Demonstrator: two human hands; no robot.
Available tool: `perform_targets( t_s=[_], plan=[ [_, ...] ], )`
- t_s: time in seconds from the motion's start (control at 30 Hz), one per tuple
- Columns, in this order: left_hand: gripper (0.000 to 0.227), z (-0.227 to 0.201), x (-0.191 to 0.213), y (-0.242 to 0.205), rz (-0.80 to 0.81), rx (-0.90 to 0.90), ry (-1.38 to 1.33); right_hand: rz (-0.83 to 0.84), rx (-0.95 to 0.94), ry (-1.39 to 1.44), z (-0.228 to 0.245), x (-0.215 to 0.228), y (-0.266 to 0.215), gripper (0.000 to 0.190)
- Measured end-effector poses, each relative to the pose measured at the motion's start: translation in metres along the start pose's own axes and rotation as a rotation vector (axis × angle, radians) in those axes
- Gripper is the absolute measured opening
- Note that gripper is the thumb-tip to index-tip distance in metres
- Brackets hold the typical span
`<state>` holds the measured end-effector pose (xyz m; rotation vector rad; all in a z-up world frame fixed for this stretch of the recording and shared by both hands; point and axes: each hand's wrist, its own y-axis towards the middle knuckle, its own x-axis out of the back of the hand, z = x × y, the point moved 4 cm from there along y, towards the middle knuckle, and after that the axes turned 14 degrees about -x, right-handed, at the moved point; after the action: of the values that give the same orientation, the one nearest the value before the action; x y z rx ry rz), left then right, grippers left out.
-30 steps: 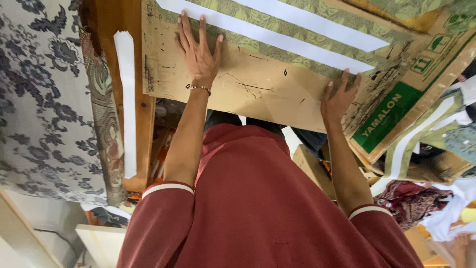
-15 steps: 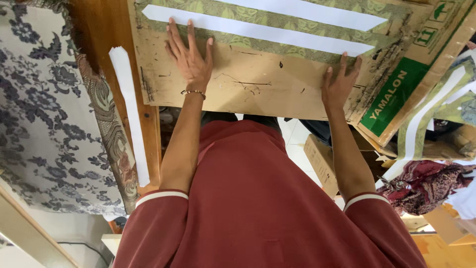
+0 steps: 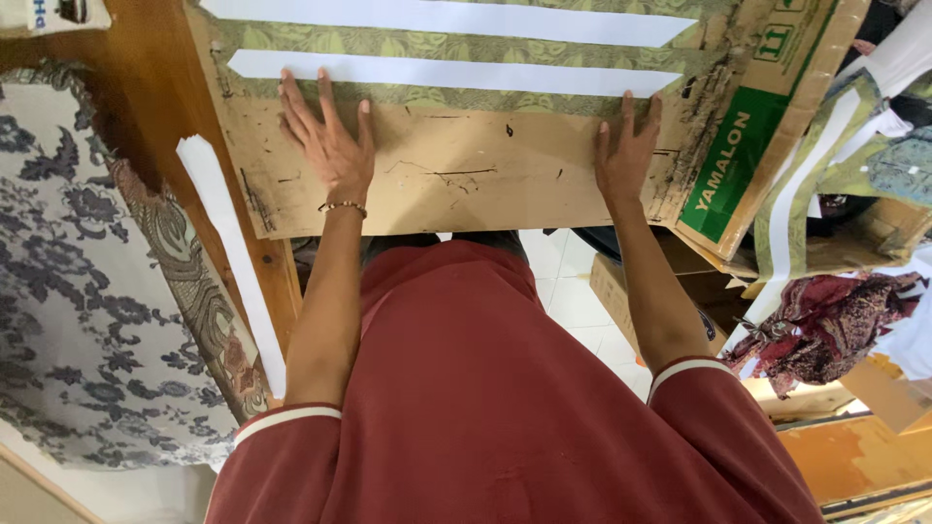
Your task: The person assembles long patterned fabric strips with white paper inserts on a wooden board. They repeatedly pick up strips, align them, and place them into a cardboard box, then return to the board to continue arranging additional strips.
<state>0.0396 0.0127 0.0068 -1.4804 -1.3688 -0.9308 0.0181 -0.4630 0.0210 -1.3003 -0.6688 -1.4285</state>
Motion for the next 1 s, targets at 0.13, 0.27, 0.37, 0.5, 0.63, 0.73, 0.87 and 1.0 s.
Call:
perform_targets(
  t_s=[0.13,0.27,0.37,0.5,0.63,0.73,0.87,1.0],
  plan=[
    [0.069,-0.002,0.008,0.001,0.033,-0.005,-0.019,0.034,-0.05,-0.026,0.003,0.002,0.0,0.056],
    [0.068,0.003,0.015,0.0,0.05,0.028,-0.016,0.013,-0.023,-0.031,0.006,0.006,-0.001,0.056],
    [0.068,0.009,0.017,-0.001,0.062,0.033,-0.021,-0.009,0.0,-0.035,0.008,0.009,0.002,0.056],
    [0.067,0.017,0.021,-0.003,0.041,-0.006,-0.012,0.028,-0.03,-0.054,0.009,0.011,-0.001,0.055],
    [0.069,0.024,0.021,-0.004,0.052,-0.001,-0.018,0.047,-0.006,-0.069,0.014,0.015,0.002,0.056],
    [0.072,0.029,0.017,-0.002,0.08,0.005,-0.005,0.045,-0.008,-0.071,0.014,0.016,0.002,0.056],
    [0.076,0.034,0.009,0.0,0.105,0.025,0.0,0.044,0.029,-0.073,0.012,0.016,0.004,0.057],
    [0.076,0.033,0.005,-0.001,0.077,0.012,0.01,0.064,0.027,-0.074,0.011,0.02,0.01,0.057]
  ],
)
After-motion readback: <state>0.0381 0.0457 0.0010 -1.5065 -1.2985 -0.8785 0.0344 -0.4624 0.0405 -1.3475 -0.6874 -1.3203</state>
